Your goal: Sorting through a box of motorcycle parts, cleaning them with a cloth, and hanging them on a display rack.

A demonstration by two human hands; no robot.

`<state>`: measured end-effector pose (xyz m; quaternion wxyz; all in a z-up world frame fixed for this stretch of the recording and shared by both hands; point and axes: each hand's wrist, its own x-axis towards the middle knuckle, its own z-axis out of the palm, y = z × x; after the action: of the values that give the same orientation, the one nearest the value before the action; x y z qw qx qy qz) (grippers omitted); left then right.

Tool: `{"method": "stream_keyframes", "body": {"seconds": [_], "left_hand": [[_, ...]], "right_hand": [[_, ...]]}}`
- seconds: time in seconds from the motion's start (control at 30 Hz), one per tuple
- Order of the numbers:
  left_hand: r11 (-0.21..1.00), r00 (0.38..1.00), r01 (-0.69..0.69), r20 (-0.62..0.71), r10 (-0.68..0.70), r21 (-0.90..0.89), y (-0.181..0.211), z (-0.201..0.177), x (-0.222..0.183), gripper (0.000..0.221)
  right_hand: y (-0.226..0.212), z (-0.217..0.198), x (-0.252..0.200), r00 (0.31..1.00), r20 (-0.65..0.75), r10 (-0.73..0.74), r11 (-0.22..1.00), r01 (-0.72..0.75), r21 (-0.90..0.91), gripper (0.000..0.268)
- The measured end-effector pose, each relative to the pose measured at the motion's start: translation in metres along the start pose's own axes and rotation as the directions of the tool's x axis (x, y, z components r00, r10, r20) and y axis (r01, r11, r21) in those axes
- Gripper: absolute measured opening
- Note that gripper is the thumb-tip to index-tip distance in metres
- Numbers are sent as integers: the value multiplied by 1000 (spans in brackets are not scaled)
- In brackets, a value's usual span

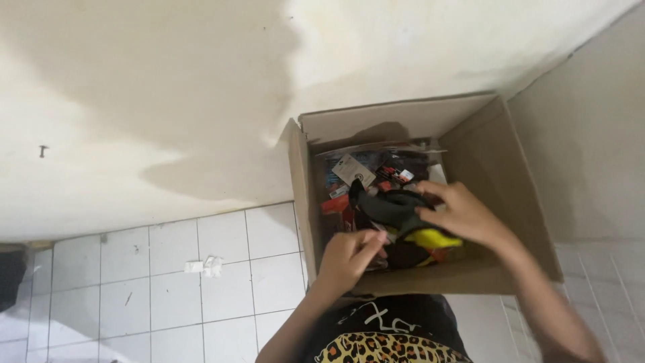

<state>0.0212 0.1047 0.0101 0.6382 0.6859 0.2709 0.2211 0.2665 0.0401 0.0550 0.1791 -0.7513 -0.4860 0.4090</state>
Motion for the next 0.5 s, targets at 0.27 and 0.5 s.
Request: {"method": "stream_keyframes", "body": {"seconds": [0.27,0.5], "left_hand": [[920,979,179,-32,-202,-350,3,20,22,69],[969,966,50,-234,-108,-241,1,15,29,54]], "right_hand": [[24,64,-16,928,-368,-63,935,183,303,11],[55,79,-22,926,-368,-77,807,275,522,7]]}}
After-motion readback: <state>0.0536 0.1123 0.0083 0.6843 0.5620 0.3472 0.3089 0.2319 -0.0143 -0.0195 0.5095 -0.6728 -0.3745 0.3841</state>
